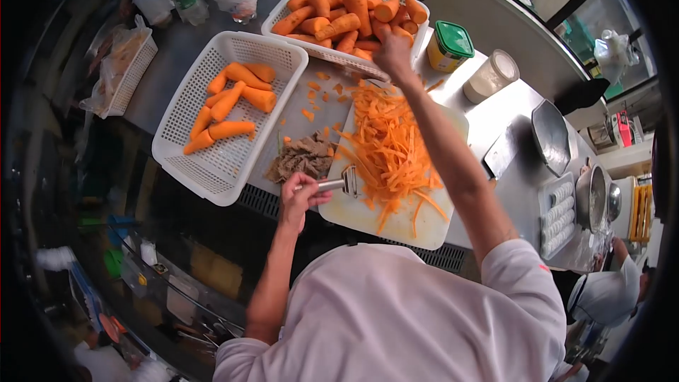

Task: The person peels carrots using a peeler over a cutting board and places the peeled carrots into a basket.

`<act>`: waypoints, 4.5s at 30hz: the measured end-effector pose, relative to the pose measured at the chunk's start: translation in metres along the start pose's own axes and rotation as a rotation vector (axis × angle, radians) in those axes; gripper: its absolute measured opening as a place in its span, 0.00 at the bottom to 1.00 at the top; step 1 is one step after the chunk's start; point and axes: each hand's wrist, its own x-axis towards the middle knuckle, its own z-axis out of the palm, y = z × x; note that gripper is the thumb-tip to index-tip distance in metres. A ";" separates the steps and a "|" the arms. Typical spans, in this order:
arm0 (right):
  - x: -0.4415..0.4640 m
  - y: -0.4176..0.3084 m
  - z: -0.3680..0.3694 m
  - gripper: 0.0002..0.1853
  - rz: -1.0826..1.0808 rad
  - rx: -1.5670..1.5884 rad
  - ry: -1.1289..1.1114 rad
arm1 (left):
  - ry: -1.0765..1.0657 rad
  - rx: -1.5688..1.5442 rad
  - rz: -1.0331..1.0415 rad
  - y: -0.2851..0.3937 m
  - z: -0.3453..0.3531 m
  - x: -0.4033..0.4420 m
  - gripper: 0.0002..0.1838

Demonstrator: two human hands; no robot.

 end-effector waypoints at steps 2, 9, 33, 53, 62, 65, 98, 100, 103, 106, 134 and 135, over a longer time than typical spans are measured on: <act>0.018 0.027 0.000 0.16 0.006 -0.285 0.043 | -0.006 -0.004 -0.011 0.001 -0.008 -0.009 0.04; 0.050 0.103 0.032 0.16 -0.083 -0.414 -0.234 | -0.012 0.697 0.015 -0.005 -0.027 -0.018 0.09; -0.194 0.032 -0.110 0.24 0.978 1.767 0.409 | -0.320 0.810 0.637 0.027 0.210 0.064 0.21; -0.216 0.064 -0.114 0.24 1.014 1.682 0.536 | -0.483 1.200 0.701 0.027 0.166 -0.006 0.20; -0.205 0.038 -0.112 0.23 0.943 1.668 0.548 | -0.373 1.163 0.746 0.025 0.188 0.015 0.19; -0.218 0.065 -0.118 0.25 0.871 1.692 0.521 | -0.487 1.224 0.691 0.029 0.164 -0.005 0.19; -0.214 0.025 -0.120 0.28 1.025 1.781 0.482 | -0.412 1.097 0.699 0.023 0.198 0.015 0.18; -0.227 0.050 -0.115 0.28 1.002 1.739 0.407 | -0.476 1.197 0.696 0.023 0.184 0.002 0.18; -0.235 0.049 -0.113 0.29 1.014 1.723 0.414 | -0.542 1.101 0.519 0.039 0.178 -0.008 0.19; -0.223 0.028 -0.113 0.30 1.031 1.726 0.411 | -0.368 1.039 0.585 0.048 0.207 0.020 0.19; -0.216 0.028 -0.113 0.32 1.075 1.761 0.431 | -0.365 1.089 0.693 0.021 0.183 0.014 0.19; -0.219 0.037 -0.112 0.32 1.077 1.758 0.439 | -0.488 1.078 0.625 0.025 0.167 0.003 0.18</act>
